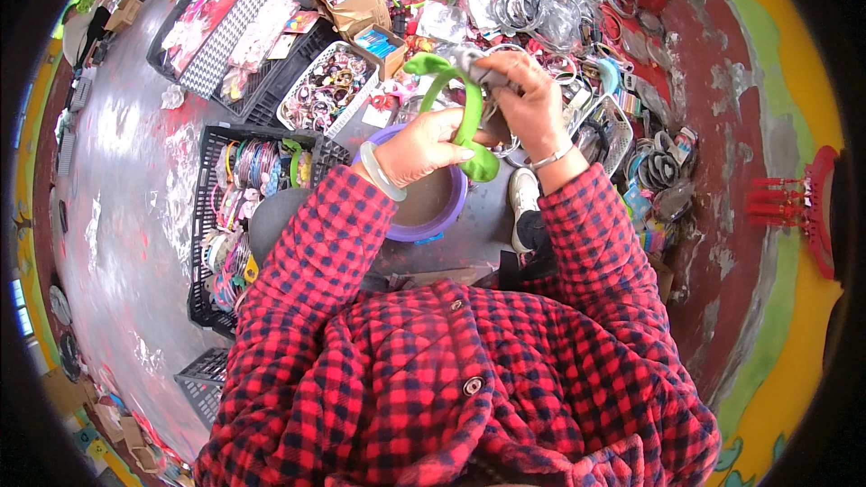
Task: The person sits on the floor and cleans a green hair accessory by hand. They rub the item with a cloth, dip it into a purple bucket of water, and then place it into a black crate filled with other hair accessories.
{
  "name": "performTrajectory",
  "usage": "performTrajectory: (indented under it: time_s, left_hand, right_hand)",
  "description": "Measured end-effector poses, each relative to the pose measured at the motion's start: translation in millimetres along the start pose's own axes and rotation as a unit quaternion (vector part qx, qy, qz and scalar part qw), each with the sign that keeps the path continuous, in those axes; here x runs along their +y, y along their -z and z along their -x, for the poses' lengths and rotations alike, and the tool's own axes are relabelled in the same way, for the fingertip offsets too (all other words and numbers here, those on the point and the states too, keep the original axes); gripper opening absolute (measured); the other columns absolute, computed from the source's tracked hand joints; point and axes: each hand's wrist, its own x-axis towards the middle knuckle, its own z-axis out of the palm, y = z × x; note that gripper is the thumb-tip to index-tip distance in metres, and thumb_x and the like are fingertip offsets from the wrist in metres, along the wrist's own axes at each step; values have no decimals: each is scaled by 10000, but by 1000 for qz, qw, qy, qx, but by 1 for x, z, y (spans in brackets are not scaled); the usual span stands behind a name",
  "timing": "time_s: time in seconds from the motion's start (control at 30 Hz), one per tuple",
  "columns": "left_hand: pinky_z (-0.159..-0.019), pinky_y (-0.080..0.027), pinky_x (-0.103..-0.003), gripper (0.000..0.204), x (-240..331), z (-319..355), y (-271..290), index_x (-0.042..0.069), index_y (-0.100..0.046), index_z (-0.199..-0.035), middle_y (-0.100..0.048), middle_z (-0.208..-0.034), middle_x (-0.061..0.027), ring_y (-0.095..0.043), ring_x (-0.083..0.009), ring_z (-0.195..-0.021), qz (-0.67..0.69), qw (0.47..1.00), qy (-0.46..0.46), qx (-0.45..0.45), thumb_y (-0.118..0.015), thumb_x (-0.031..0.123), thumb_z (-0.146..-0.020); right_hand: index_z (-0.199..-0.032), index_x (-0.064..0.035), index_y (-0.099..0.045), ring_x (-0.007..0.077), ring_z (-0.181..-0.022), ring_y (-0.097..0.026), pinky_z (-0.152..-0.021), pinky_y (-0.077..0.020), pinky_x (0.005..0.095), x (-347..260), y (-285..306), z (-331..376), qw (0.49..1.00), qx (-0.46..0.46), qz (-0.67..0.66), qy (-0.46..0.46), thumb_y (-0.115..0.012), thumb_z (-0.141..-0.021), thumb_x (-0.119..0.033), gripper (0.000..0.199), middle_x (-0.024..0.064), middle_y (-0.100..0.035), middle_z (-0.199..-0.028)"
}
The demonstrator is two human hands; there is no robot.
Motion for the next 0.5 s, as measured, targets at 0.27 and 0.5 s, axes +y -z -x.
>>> performTrajectory:
  time_s: [0.27, 0.5]
  left_hand:
    - [-859, -443, -317, 484, 11, 0, 2, -14, -387, -1236, -580, -1038, -144, -566, -196, -974, 44, 996, -33, 76, -567, 77, -796]
    - [-771, -442, -267, 249, 12, 2, -1, 16, -558, -1019, -601, -913, -41, -548, -112, -863, -316, 944, -8, 96, -564, 15, -769]
  right_hand:
    - [-931, -82, -640, 222, -880, -570, -792, -458, 310, -11, 13, -2, 999, 13, -42, 23, -529, -595, 100, 398, 77, -593, -924]
    - [-849, -90, -660, 248, -823, -575, -720, -473, 325, -16, -9, 9, 998, -45, 15, 50, -526, -575, 115, 368, 79, -595, -889]
